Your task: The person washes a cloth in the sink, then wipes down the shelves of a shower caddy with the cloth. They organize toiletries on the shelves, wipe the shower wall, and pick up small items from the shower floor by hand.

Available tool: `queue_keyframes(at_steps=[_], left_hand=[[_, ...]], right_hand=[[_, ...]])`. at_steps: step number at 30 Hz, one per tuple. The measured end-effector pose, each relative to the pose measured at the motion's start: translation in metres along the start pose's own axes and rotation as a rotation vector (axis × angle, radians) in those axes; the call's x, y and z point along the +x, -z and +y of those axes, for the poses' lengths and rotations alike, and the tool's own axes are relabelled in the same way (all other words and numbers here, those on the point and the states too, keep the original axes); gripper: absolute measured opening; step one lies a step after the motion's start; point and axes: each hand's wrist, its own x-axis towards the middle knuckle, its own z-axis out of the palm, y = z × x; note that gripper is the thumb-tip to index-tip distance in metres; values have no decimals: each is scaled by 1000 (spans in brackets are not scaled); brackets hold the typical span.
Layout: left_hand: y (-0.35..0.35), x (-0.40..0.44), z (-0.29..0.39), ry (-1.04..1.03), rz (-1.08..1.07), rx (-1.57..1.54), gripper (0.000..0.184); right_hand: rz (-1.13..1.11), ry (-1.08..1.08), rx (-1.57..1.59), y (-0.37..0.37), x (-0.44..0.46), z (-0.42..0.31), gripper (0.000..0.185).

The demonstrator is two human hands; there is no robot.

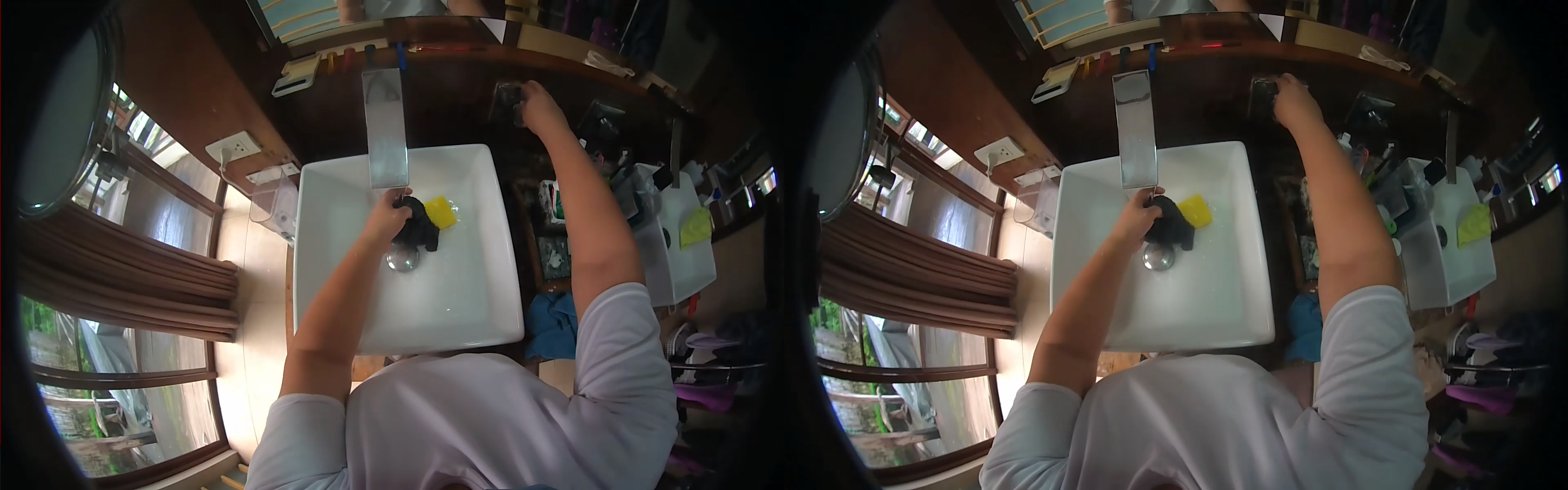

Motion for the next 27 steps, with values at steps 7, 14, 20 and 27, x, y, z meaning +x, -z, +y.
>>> queue_keyframes(at_steps=[7, 14, 20, 27], left_hand=[[11, -8, -8, 26, -31, -152, 47], [15, -28, 6, -102, 63, -84, 50], [-7, -78, 42, -468, 58, 390, 46], [11, -75, 17, -243, -158, -994, 36]], right_hand=[[-197, -109, 54, 8, 3, -3, 24], [-640, -201, 895, 15, -45, -72, 23], [-1250, -950, 1816, 9, -155, -187, 58], [-867, -1081, 2030, -13, -174, -198, 43]])
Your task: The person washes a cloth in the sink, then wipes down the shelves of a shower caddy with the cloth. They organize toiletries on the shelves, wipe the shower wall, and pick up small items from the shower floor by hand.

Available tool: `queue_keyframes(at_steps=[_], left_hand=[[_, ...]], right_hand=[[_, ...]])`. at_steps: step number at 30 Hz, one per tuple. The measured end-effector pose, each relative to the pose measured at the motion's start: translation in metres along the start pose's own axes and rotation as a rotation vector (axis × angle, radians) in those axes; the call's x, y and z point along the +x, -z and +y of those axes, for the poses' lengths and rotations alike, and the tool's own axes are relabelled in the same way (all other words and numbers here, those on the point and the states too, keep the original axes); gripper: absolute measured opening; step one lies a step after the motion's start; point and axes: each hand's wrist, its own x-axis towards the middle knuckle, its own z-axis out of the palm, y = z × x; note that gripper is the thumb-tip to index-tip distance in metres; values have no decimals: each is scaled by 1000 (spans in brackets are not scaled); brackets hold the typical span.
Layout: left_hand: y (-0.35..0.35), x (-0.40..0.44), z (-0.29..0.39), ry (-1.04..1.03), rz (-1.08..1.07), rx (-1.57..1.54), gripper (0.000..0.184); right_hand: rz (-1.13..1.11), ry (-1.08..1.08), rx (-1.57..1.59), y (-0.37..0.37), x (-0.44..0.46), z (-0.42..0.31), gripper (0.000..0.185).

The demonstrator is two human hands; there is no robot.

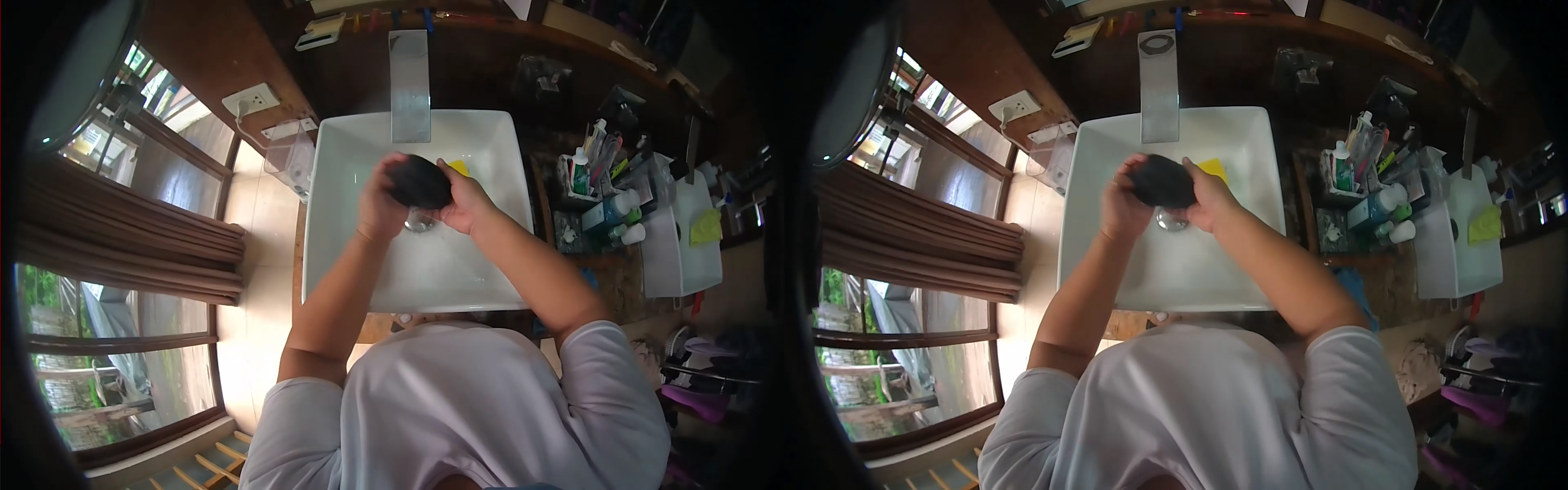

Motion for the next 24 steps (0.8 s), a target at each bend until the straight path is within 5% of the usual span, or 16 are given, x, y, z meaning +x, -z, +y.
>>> queue_keyframes(at_steps=[4, 5, 9, 13, 16, 17, 24], left_hand=[[3, 5, 1, -5, 250, -25, 32], [19, 8, -4, 58, 83, -122, 36], [10, -4, 9, 196, 37, -218, 37], [16, 2, 14, 124, 96, 36, 30], [15, 3, 13, 133, 30, 115, 24], [12, 4, 12, 137, 10, 197, 23], [8, 10, 10, 31, 133, 439, 19]], right_hand=[[57, 177, -245, -41, -21, 9, 33], [8, 212, -263, -50, -26, 10, 32], [-59, 437, -546, -32, 7, 16, 33], [213, 247, -675, -30, -5, 2, 41], [69, 63, -112, -19, -4, 10, 50], [-185, -82, -48, -12, -6, 7, 55], [-238, -1, -679, -20, -2, 22, 51]])
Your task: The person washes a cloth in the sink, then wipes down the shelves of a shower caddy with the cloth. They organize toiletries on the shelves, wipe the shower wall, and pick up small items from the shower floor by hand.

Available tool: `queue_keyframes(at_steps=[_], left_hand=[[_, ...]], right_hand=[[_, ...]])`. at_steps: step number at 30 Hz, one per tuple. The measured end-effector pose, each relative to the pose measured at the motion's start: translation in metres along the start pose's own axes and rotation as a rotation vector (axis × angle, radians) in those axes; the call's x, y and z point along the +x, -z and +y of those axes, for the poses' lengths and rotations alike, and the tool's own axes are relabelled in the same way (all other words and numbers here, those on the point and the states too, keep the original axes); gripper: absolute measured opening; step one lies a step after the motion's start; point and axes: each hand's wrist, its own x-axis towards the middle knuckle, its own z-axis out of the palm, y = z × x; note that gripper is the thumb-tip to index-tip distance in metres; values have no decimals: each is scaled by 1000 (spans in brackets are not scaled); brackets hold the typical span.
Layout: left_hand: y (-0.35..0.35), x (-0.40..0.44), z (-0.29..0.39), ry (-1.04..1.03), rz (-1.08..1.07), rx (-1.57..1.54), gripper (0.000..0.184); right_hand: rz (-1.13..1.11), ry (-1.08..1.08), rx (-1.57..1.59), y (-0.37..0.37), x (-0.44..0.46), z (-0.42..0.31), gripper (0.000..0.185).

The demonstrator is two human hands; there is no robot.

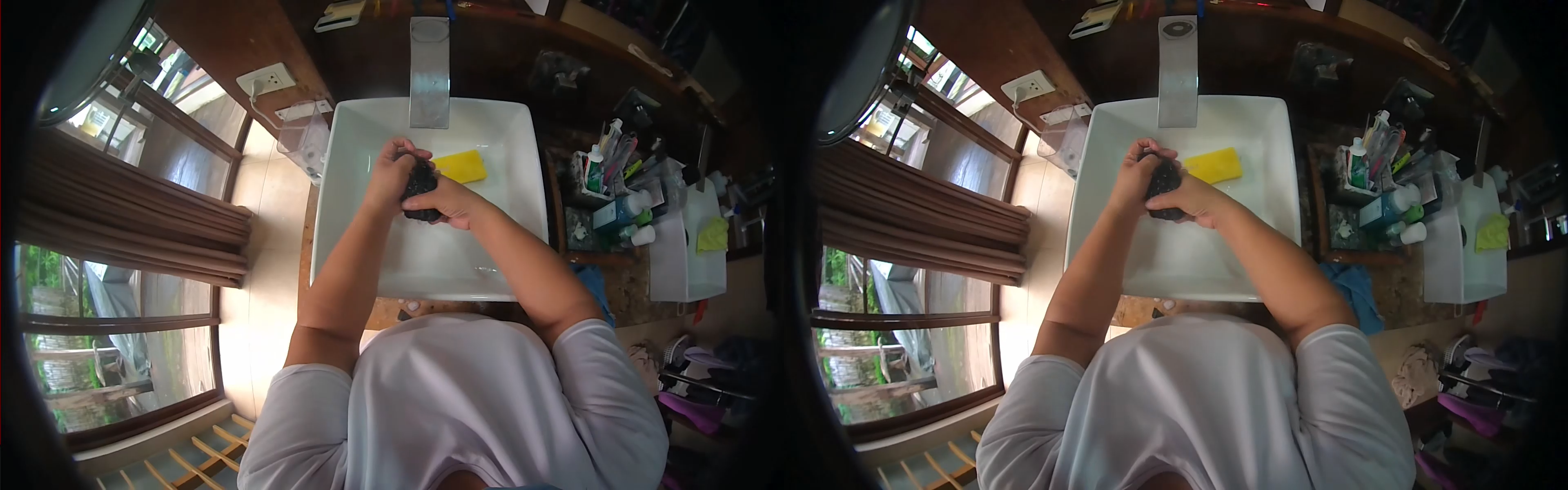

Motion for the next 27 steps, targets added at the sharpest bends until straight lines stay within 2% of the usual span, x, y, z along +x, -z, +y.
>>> queue_keyframes(at_steps=[2, 4, 5, 7, 9, 10, 12, 14, 15, 16, 17, 18, 20, 23, 26, 27], left_hand=[[9, 7, -12, 3, 87, 65, 19], [12, 13, -21, -12, 173, 353, 17], [13, 15, -26, -19, 214, 498, 16], [21, 23, -44, -67, 269, 826, 16], [19, 22, -51, -89, 319, 1040, 17], [14, 20, -52, -86, 345, 1088, 17], [9, 16, -48, -58, 333, 1122, 20], [3, 16, -36, -9, 251, 1094, 26], [2, 16, -27, -14, 103, 854, 31], [5, 14, -13, -16, -42, 611, 36], [8, 11, 2, -17, -181, 365, 42], [9, 5, 23, 148, -302, 87, 56], [12, 1, 40, 246, -454, 50, 57], [-7, -1, 39, 283, -774, -287, 50], [-17, -4, 41, 231, -722, -222, 38], [-21, -8, 45, 214, -627, -189, 25]], right_hand=[[67, 19, -330, -8, 0, -6, 46], [137, 39, -660, -19, 0, -15, 42], [121, 80, -1102, -16, 17, -5, 27], [54, 313, -1385, 20, 81, 74, 25], [104, 418, -1475, 26, 92, 100, 24], [187, 401, -1427, 27, 93, 106, 23], [225, 219, -1285, 25, 86, 101, 23], [142, -106, -1084, -1, 32, 17, 25], [178, 53, -937, 3, 19, 10, 17], [75, 47, -276, 12, 11, 8, 18], [-12, 16, -33, 17, 5, 4, 21], [-98, -15, 211, 14, -7, -10, 24], [-307, -7, 438, 6, -13, -13, 29], [-545, -42, 663, -13, -18, -12, 30], [-616, -108, 720, -14, -28, -15, 25], [-627, -140, 720, -10, -28, -14, 23]])
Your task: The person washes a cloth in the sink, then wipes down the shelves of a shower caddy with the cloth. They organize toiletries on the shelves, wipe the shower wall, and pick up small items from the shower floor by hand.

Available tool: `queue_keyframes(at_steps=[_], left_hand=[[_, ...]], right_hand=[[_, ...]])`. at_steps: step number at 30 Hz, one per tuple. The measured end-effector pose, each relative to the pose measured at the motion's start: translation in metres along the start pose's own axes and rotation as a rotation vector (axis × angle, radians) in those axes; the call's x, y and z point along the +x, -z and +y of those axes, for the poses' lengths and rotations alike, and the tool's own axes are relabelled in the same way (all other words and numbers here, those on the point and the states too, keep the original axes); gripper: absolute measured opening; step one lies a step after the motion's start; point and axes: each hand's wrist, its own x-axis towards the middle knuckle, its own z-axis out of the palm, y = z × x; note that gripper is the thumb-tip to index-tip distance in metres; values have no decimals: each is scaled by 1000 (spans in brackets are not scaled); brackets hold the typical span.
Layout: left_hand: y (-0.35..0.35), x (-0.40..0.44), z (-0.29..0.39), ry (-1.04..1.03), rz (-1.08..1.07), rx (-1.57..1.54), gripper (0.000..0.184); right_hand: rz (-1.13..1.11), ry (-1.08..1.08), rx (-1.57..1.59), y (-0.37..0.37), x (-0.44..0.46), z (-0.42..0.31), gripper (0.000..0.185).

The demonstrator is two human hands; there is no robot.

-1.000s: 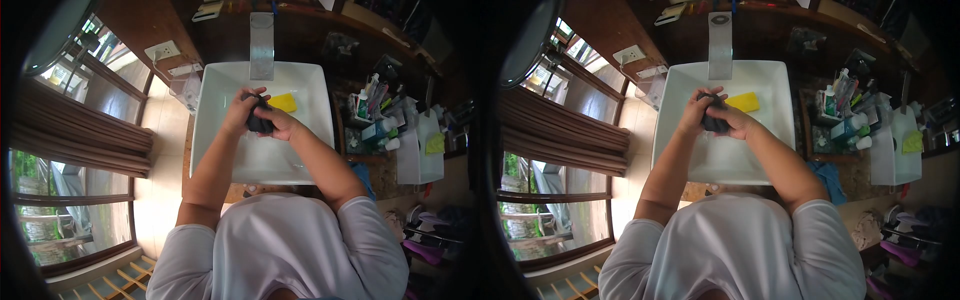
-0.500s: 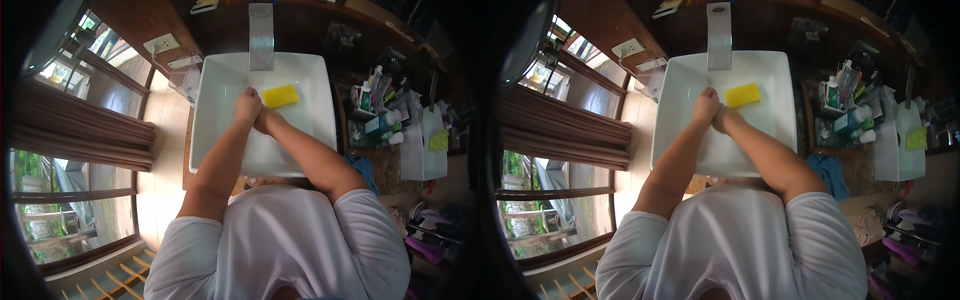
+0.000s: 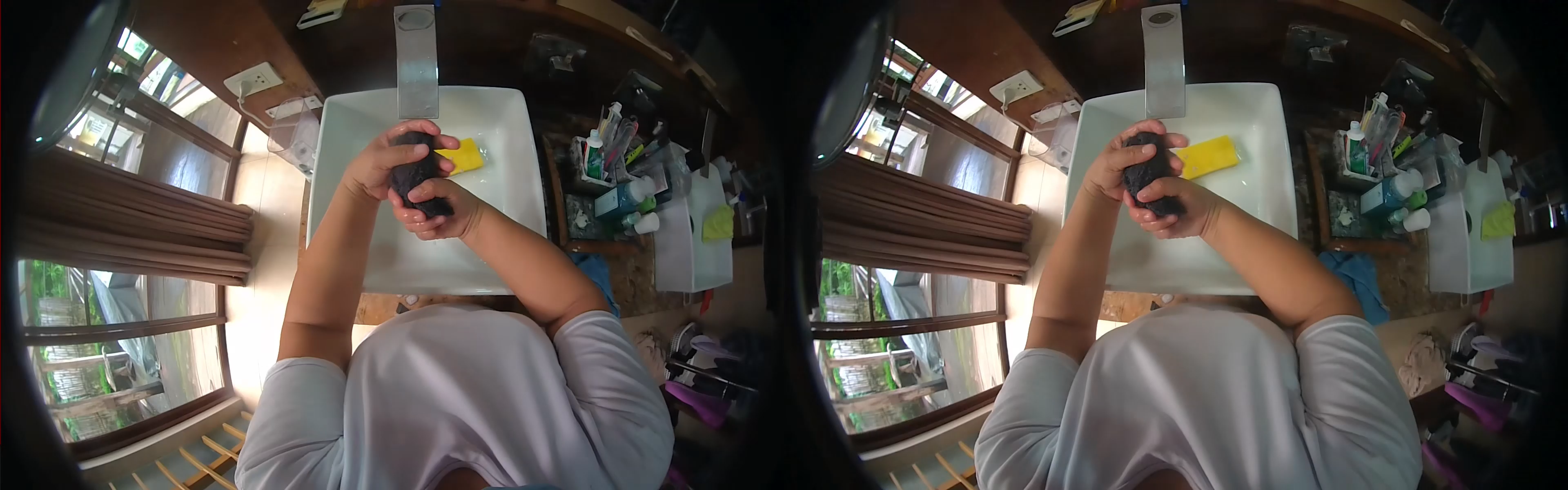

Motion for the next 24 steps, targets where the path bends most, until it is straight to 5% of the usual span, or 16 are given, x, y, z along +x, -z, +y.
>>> queue_keyframes(at_steps=[4, 13, 17, 19, 22, 24], left_hand=[[-12, 10, -1, -33, 431, 209, 18], [38, 20, -53, -202, 885, 1280, 13], [78, 18, -87, -104, 1051, 1038, 17], [76, 20, -81, -14, 1023, 824, 21], [49, 8, -65, -340, 775, 872, 38], [32, -22, -33, -542, 493, 1677, 46]], right_hand=[[211, 21, -166, 1, 4, -10, 11], [884, 126, -1148, 55, 38, 10, 16], [1009, 174, -1713, 106, 53, 28, 25], [1025, 176, -1476, 66, 42, 15, 23], [909, 216, -920, 41, 22, -8, 17], [582, 188, -407, 51, 4, -23, 12]])
